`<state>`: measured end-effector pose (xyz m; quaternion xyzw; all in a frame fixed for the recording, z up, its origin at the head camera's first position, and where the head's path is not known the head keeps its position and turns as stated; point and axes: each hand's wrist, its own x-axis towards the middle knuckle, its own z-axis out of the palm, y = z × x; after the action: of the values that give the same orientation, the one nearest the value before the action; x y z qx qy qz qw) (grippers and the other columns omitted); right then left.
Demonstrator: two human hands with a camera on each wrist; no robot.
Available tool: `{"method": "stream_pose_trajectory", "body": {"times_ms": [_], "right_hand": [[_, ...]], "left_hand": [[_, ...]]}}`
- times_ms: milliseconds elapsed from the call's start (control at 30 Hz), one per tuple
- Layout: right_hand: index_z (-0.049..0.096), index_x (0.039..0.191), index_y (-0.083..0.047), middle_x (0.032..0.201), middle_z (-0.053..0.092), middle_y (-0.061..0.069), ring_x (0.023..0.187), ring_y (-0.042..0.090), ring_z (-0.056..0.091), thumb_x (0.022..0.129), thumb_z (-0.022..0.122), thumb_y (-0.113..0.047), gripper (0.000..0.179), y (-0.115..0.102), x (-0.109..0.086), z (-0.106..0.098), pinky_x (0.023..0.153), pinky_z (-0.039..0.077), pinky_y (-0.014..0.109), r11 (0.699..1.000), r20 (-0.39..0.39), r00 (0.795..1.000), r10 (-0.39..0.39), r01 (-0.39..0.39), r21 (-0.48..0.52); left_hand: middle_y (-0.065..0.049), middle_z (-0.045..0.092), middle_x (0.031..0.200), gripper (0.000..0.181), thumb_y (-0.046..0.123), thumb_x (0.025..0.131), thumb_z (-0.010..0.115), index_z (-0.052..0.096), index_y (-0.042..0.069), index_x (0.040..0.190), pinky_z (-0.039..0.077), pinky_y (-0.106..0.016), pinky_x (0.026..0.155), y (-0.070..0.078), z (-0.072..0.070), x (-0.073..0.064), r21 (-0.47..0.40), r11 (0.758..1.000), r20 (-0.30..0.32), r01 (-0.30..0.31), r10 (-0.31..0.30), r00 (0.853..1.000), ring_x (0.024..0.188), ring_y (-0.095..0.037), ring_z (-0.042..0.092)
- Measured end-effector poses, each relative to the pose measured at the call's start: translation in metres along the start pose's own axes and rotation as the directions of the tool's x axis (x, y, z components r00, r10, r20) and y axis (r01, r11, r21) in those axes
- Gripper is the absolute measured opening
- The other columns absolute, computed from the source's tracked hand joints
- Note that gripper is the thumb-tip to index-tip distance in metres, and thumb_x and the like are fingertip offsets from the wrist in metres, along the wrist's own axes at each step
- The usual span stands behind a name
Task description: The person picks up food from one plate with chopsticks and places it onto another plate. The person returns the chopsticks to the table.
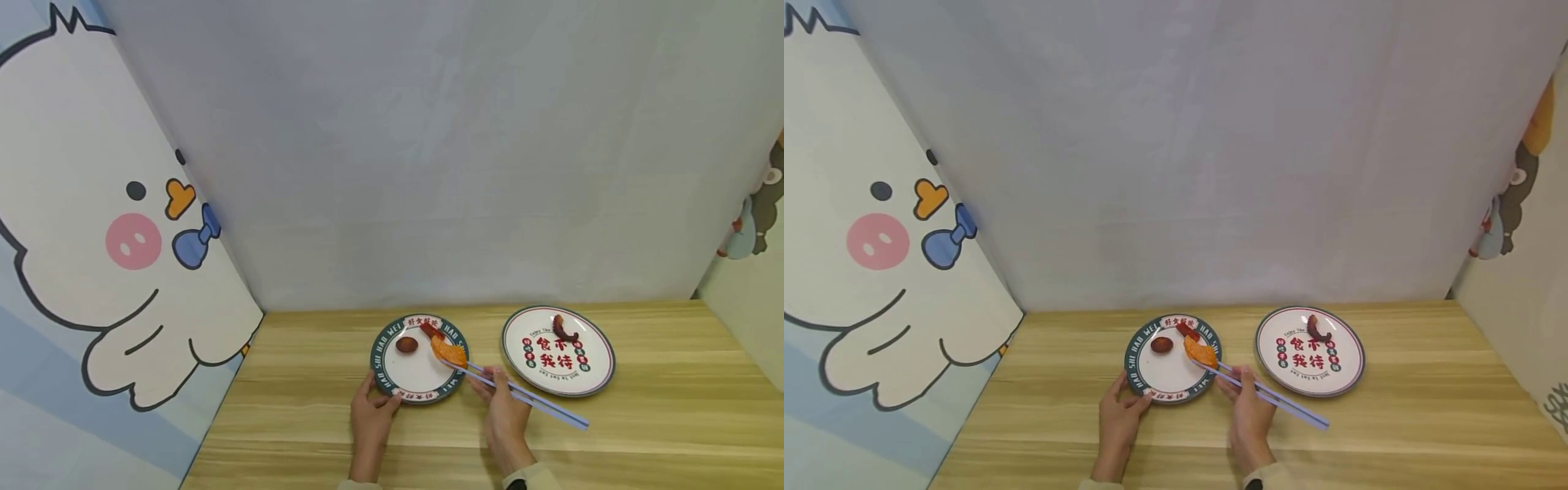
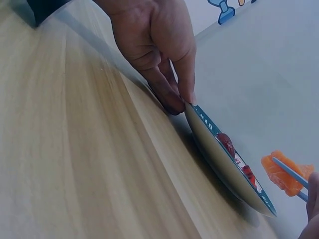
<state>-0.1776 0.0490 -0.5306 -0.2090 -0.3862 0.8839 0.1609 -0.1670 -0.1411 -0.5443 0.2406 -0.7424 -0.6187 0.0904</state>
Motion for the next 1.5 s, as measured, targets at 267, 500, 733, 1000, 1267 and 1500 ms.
{"method": "stream_pose_trajectory", "body": {"times_ms": [267, 500, 733, 1000, 1267, 1500], "right_hand": [[0.072, 0.086, -0.003, 0.083, 0.074, 0.009, 0.067, 0.017, 0.077, 0.109, 0.048, 0.001, 0.033, -0.005, 0.004, -0.003, 0.071, 0.065, 0.028, 1.0, -0.005, 1.0, -0.027, 0.027, -0.001], [0.071, 0.087, -0.003, 0.083, 0.072, 0.006, 0.067, 0.017, 0.076, 0.109, 0.048, 0.0, 0.031, -0.015, 0.006, -0.005, 0.071, 0.065, 0.028, 0.999, -0.023, 0.999, -0.034, 0.034, 0.038], [0.073, 0.084, -0.002, 0.082, 0.073, 0.007, 0.065, 0.017, 0.077, 0.109, 0.051, -0.003, 0.034, -0.025, 0.014, -0.01, 0.069, 0.065, 0.027, 0.996, -0.039, 0.998, -0.045, 0.048, 0.069], [0.069, 0.087, 0.004, 0.079, 0.072, 0.011, 0.063, 0.022, 0.077, 0.108, 0.053, 0.0, 0.026, -0.038, 0.024, -0.015, 0.067, 0.065, 0.03, 0.974, -0.059, 0.996, -0.073, 0.084, 0.21], [0.062, 0.102, 0.006, 0.08, 0.072, 0.015, 0.066, 0.023, 0.076, 0.107, 0.053, 0.003, 0.011, -0.044, 0.03, -0.022, 0.065, 0.065, 0.032, 0.946, -0.056, 0.995, -0.087, 0.1, 0.309], [0.07, 0.082, 0.006, 0.077, 0.071, 0.014, 0.062, 0.025, 0.076, 0.107, 0.052, 0.002, 0.032, -0.053, 0.036, -0.028, 0.063, 0.065, 0.03, 0.941, -0.108, 0.992, -0.068, 0.1, 0.324]], "left_hand": [[-0.028, 0.056, 0.143, 0.077, -0.012, 0.083, 0.078, 0.047, -0.006, 0.154, 0.061, -0.023, 0.069, -0.002, 0.0, 0.0, 0.0, 1.0, -0.005, -0.005, 0.005, 1.0, 0.088, -0.021, 0.065], [-0.029, 0.057, 0.143, 0.078, -0.011, 0.083, 0.08, 0.047, -0.007, 0.153, 0.06, -0.024, 0.068, 0.0, -0.001, -0.001, 0.014, 1.0, -0.001, -0.019, 0.019, 1.0, 0.088, -0.02, 0.066], [-0.029, 0.057, 0.143, 0.077, -0.011, 0.083, 0.081, 0.048, -0.007, 0.153, 0.06, -0.023, 0.068, 0.0, -0.001, -0.002, 0.022, 0.999, -0.004, -0.026, 0.026, 1.0, 0.088, -0.02, 0.066], [-0.03, 0.057, 0.143, 0.077, -0.01, 0.083, 0.081, 0.048, -0.008, 0.152, 0.059, -0.023, 0.068, -0.001, -0.001, -0.002, 0.029, 0.999, -0.008, -0.035, 0.035, 0.999, 0.087, -0.02, 0.067], [-0.029, 0.057, 0.144, 0.077, -0.011, 0.083, 0.08, 0.048, -0.006, 0.153, 0.06, -0.023, 0.068, 0.0, 0.0, 0.0, 0.014, 1.0, -0.008, -0.014, 0.014, 1.0, 0.088, -0.021, 0.066], [-0.029, 0.056, 0.145, 0.077, -0.01, 0.084, 0.08, 0.047, -0.006, 0.154, 0.06, -0.023, 0.069, -0.001, 0.001, 0.001, 0.017, 1.0, -0.002, -0.005, 0.005, 1.0, 0.089, -0.022, 0.066]]}}
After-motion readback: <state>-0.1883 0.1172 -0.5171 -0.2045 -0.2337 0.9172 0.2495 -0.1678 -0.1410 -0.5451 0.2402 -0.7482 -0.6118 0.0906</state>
